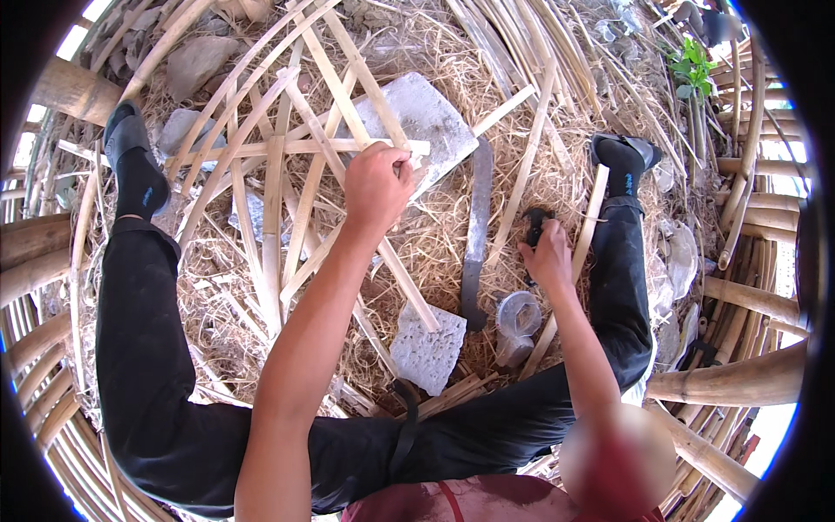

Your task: The person weaves together thin bamboo strips to form a star-shaped pattern, occasionally using a small tool to push the strips into place and picking up additional strips from the ground.

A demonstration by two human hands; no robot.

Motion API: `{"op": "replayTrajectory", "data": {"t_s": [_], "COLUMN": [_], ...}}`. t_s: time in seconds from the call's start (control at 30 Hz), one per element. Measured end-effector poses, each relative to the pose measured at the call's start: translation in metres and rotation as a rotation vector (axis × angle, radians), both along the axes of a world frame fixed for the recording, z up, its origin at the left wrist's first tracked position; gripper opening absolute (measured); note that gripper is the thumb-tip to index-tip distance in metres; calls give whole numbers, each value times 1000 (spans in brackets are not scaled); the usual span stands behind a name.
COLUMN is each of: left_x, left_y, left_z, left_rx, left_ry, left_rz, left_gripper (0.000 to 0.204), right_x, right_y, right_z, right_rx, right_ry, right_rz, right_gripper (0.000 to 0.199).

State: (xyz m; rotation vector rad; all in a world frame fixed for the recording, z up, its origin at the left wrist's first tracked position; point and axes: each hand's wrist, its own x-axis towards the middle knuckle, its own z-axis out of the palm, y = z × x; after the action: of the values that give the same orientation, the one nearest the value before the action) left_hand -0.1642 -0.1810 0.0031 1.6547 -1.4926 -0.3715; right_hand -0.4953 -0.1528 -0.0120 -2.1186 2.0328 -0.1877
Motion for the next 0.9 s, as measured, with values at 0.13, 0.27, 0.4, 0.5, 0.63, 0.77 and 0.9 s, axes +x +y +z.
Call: {"op": "replayTrajectory", "data": {"t_s": [0.13,0.27,0.4,0.5,0.63,0.77,0.9], "left_x": [1,0,1,1,-4,-1,1], "left_y": [-1,-2,-2,-3,-4,-2,-2], "left_z": [3,2,-2,-3,4,-3,-4], "left_rx": [11,-22,-50,-52,-41,-86,-77], "left_ry": [-14,-32,-49,-42,-43,-53,-14], "left_rz": [-16,-22,-18,-16,-14,2,18], "left_gripper": [9,8,10,10,10,10,10], "right_x": [-29,-39,-14,51,103,143,161], "right_y": [-25,-29,-26,-29,-41,-46,-53], "right_z": [-4,-7,7,62,79,106,108], "right_rx": [405,435,485,710,619,198,29], "right_ry": [-295,-884,-1543,-1712,-1001,-519,-443], "right_rz": [-203,-492,-504,-433,-143,312,484], "right_gripper": [43,40,40,46,36,32,31]}}
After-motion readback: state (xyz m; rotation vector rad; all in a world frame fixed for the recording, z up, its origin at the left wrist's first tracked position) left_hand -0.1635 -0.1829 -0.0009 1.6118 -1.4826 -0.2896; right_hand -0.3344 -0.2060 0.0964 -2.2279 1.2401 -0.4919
